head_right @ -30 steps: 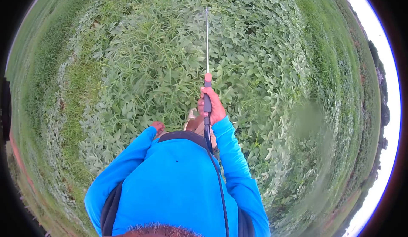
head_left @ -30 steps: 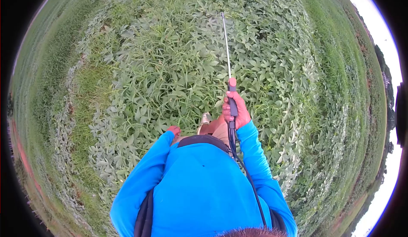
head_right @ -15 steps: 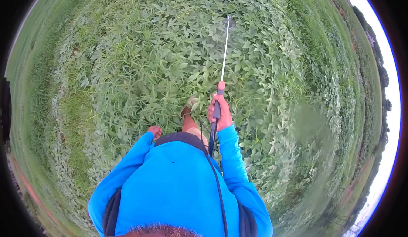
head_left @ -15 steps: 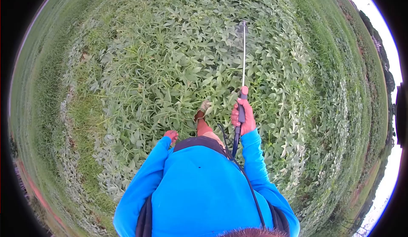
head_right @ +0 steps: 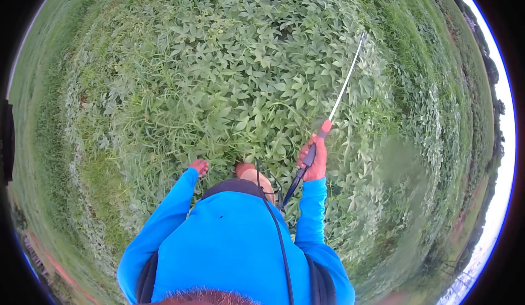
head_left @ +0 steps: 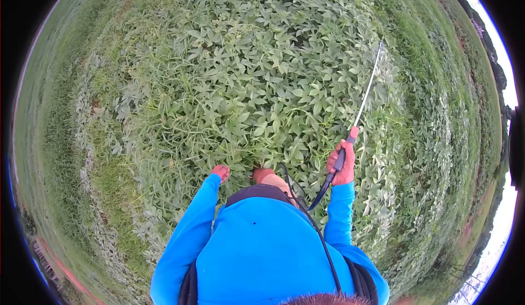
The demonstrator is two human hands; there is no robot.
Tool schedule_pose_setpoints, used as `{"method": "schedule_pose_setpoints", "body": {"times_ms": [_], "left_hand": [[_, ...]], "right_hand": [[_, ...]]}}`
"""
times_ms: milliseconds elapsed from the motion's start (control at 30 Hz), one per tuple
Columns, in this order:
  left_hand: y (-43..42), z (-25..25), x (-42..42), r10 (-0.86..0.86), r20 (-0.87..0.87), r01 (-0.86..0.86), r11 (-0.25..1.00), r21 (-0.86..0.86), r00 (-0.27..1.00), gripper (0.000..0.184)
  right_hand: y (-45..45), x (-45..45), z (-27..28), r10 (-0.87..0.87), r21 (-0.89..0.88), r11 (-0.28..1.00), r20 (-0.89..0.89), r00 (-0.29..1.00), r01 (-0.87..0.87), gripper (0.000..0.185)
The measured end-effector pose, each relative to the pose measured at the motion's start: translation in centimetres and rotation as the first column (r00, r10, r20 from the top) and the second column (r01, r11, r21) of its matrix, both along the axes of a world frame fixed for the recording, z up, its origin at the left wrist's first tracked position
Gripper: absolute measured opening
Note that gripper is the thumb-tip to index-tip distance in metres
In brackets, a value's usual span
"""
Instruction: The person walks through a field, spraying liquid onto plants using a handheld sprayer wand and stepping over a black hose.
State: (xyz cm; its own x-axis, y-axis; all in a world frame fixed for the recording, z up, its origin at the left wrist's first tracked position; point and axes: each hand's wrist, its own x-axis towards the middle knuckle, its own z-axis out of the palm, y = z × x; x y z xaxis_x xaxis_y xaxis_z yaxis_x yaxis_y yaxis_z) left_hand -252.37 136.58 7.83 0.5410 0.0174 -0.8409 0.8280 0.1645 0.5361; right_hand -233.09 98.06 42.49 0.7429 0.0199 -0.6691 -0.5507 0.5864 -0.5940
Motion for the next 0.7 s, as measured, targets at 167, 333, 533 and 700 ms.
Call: {"method": "schedule_pose_setpoints", "body": {"times_ms": [167, 333, 533, 700], "left_hand": [[0.4, 2.8, 8.1, -0.008, 0.031, 0.007, 0.999, 0.035, 0.999, 0.025], [1.9, 6.1, 12.1, 0.002, 0.037, -0.006, 0.995, 0.098, 0.999, 0.028], [4.6, 5.0, 8.4, 0.126, -0.014, -0.122, 0.979, 0.164, 0.992, 0.025], [6.8, -0.2, 2.6, -0.417, -0.164, 0.430, 0.695, 0.577, 0.894, 0.034]], "right_hand": [[3.0, 5.8, -0.3, 0.124, 0.100, 0.988, -0.060, 0.990, -0.118, 0.026], [6.5, 8.9, -1.9, 0.338, 0.284, 0.912, -0.113, 0.934, -0.296, 0.028], [9.5, 10.8, -1.6, 0.603, 0.491, 0.738, -0.170, 0.779, -0.464, 0.028], [11.5, 11.9, -0.4, 0.817, 0.579, 0.515, -0.110, 0.566, -0.632, 0.025]]}}
